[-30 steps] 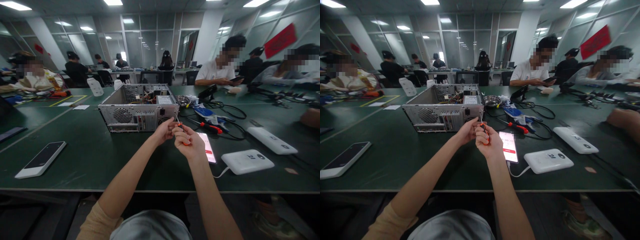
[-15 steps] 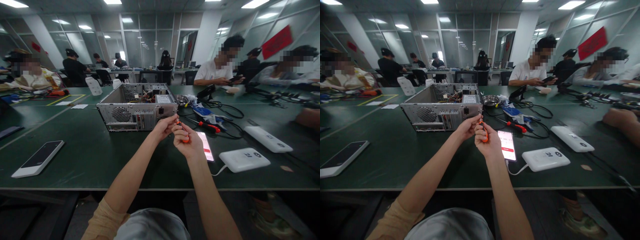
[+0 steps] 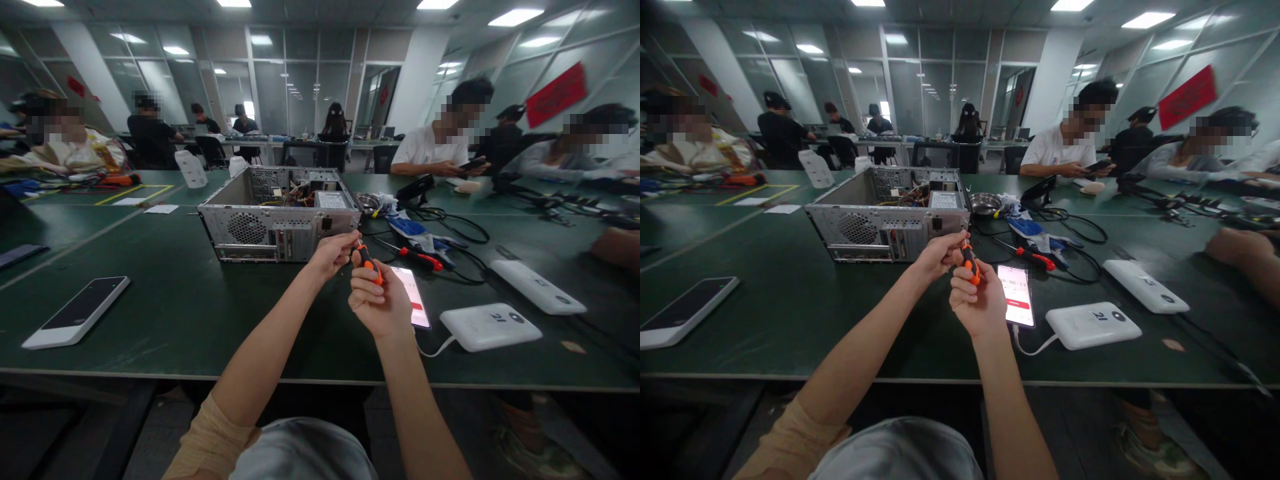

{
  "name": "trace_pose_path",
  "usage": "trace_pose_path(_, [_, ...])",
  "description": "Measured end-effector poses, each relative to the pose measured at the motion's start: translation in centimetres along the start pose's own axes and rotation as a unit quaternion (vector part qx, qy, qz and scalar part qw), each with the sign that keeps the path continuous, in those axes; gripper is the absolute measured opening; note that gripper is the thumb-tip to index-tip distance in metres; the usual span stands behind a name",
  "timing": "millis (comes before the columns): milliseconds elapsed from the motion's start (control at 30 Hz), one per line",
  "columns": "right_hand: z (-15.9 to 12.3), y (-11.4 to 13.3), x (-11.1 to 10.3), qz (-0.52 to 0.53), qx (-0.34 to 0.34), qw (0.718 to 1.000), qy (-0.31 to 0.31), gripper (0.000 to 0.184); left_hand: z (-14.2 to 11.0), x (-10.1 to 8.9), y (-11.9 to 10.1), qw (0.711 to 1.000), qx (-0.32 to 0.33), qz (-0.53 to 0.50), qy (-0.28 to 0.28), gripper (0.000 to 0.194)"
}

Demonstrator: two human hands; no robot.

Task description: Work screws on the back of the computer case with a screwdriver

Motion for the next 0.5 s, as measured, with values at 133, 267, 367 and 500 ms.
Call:
trace_pose_path(133, [-0.3,-0.1,-0.4,-0.007,-0.035,0.999,-0.012,0.024,0.3,-0.2,0.1,1.000,0.005,0.000,-0.005,0.014])
trace_pose_path(267, [-0.1,-0.5,-0.2,-0.034,-0.061,0.997,-0.025,0.024,0.4,-0.2,0.1,1.000,0.002,-0.003,-0.004,0.014])
trace_pose_path(367, [0.3,-1.1,0.1,-0.091,-0.084,0.990,-0.067,0.020,0.5,-0.4,0.1,1.000,-0.010,-0.018,0.004,0.014])
trace_pose_path(500, [0.7,-1.8,0.7,-0.187,-0.134,0.961,-0.155,0.023,0.7,-0.7,0.3,0.999,-0.023,-0.034,0.012,0.015])
Point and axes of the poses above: each hand's wrist, its own z-axis towards the middle knuckle, its own x-axis out of the palm, y = z × x, the point moved 1 cm from there along z, towards the middle knuckle, and after that the axes turned 12 degrees about -z, right-handed, at the moved point
